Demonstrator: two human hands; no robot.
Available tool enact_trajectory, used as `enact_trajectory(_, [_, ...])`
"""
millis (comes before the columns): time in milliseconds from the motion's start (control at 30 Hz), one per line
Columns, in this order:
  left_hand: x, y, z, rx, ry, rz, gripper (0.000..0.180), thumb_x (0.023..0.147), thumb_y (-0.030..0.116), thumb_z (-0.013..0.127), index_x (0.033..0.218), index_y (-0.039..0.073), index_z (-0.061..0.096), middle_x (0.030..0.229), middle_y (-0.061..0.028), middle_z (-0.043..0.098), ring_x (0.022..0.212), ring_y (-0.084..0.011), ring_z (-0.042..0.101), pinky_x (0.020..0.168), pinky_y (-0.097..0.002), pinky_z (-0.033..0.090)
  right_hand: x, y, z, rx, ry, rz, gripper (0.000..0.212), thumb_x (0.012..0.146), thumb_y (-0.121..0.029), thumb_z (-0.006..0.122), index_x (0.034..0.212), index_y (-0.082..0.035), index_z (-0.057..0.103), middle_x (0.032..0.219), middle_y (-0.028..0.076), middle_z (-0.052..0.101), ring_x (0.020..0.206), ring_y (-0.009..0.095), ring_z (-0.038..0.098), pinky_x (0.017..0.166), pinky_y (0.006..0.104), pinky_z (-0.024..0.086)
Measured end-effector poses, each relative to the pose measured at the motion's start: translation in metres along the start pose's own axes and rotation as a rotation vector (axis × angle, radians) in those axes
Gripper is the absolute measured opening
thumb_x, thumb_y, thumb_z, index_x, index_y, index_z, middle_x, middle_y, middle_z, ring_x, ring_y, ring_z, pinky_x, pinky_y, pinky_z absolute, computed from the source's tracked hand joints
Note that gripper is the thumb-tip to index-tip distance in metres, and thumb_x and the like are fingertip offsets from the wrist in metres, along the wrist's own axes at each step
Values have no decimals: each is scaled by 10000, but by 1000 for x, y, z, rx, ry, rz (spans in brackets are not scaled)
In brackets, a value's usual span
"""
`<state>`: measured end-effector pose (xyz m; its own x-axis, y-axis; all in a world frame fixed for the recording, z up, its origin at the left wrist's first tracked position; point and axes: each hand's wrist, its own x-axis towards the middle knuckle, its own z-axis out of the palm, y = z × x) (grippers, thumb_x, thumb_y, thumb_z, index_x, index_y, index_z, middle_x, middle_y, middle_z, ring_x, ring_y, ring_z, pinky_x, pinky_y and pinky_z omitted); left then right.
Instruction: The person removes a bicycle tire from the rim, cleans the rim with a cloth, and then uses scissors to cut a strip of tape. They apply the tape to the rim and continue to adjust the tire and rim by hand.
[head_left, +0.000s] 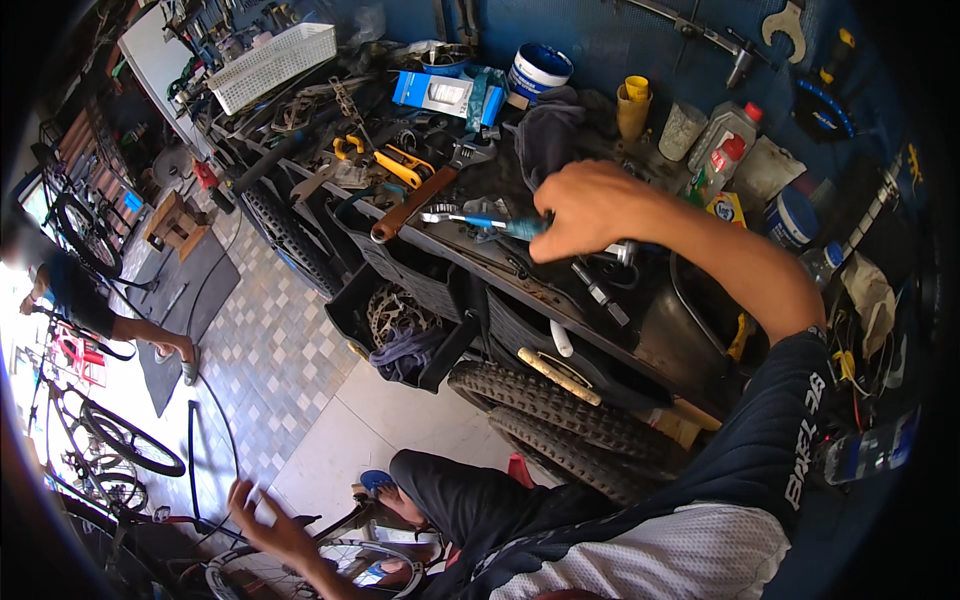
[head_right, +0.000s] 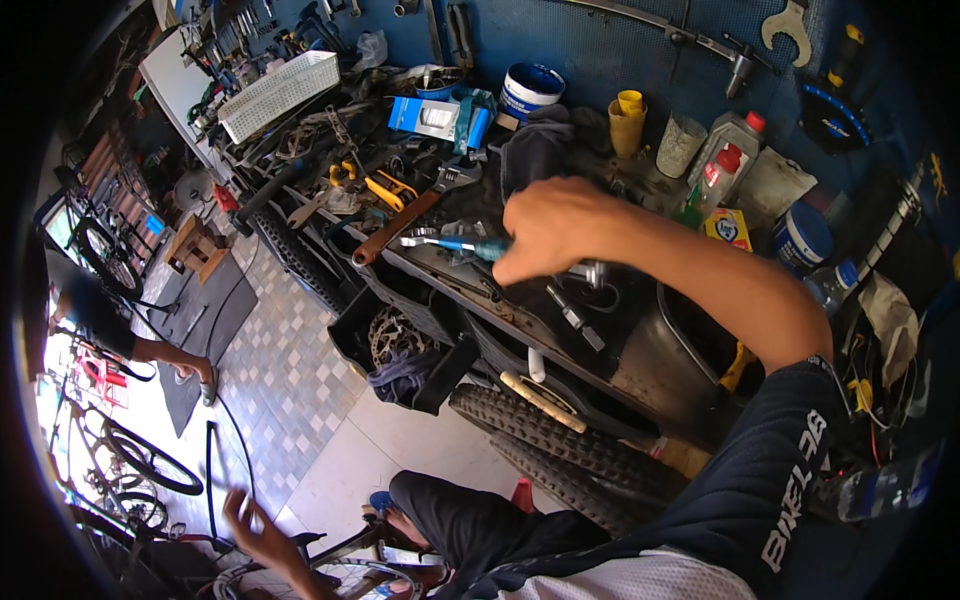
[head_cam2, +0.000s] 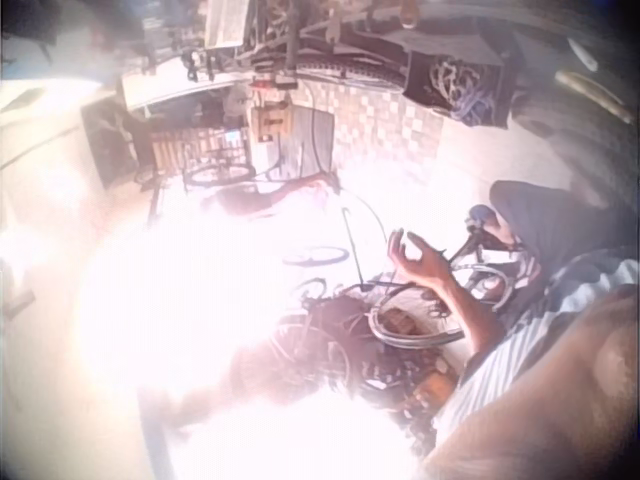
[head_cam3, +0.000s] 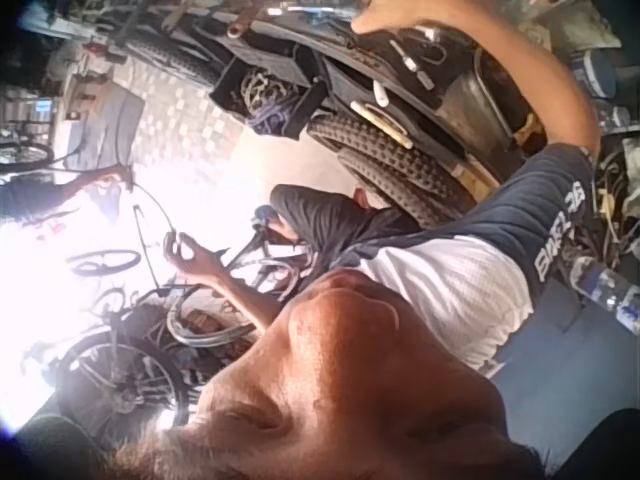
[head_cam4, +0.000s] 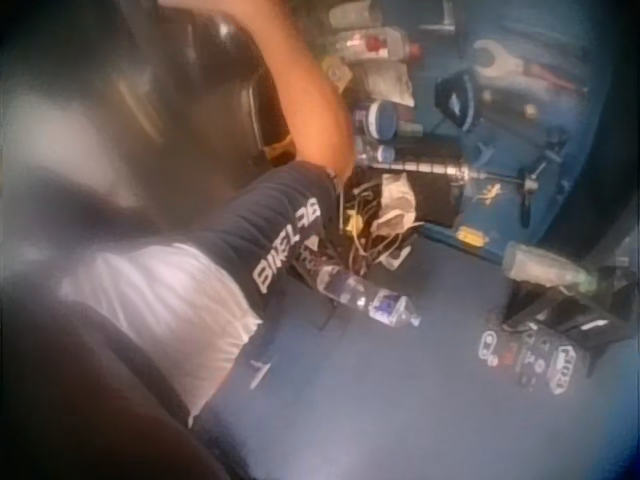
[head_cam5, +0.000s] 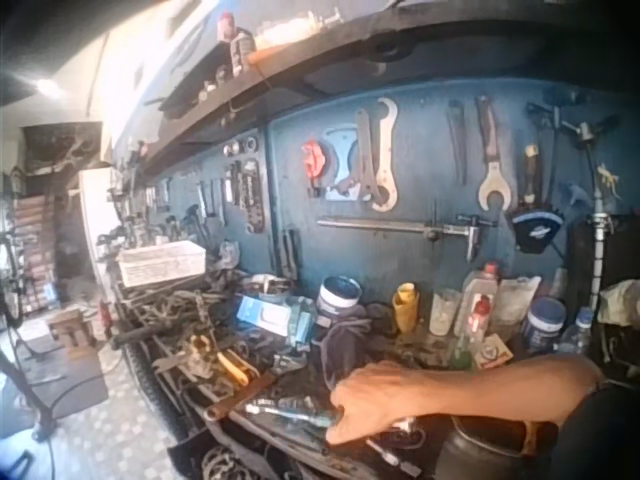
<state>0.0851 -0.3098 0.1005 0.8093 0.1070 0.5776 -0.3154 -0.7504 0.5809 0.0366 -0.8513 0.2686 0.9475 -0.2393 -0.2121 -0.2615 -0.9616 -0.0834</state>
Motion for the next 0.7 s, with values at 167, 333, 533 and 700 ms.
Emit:
enact_trajectory(167, [39,166,94,-456,-473,432,254,860,-58,709,1108,-2,719,1143,-175,721,1111,-338,686,979,-403,522,10,37,-30,92,268,0,487,730,-468,700,853,-3,776,778,233,728,779,365,743,714,468,572])
enact_trajectory(333, [88,243,175,-472,-614,752,233,947,84,692,1173,30,716,1084,-177,697,1010,-390,688,889,-423,544,28,86,-16,-114,502,90,496,767,-461,689,873,17,772,855,248,749,841,413,749,781,492,586])
enact_trajectory(533, [125,284,258,-376,-770,894,274,924,108,698,1193,61,720,1143,-198,699,1114,-408,664,950,-497,540,56,100,22,-281,371,99,465,857,-416,725,1036,11,757,907,252,754,924,417,751,854,513,579])
enact_trajectory(700, [129,301,278,-115,-929,927,220,908,129,686,1109,56,738,1043,-200,743,1038,-411,709,905,-513,566,47,66,16,-158,380,35,441,887,-410,740,1129,-42,727,966,210,768,968,398,747,850,511,575])
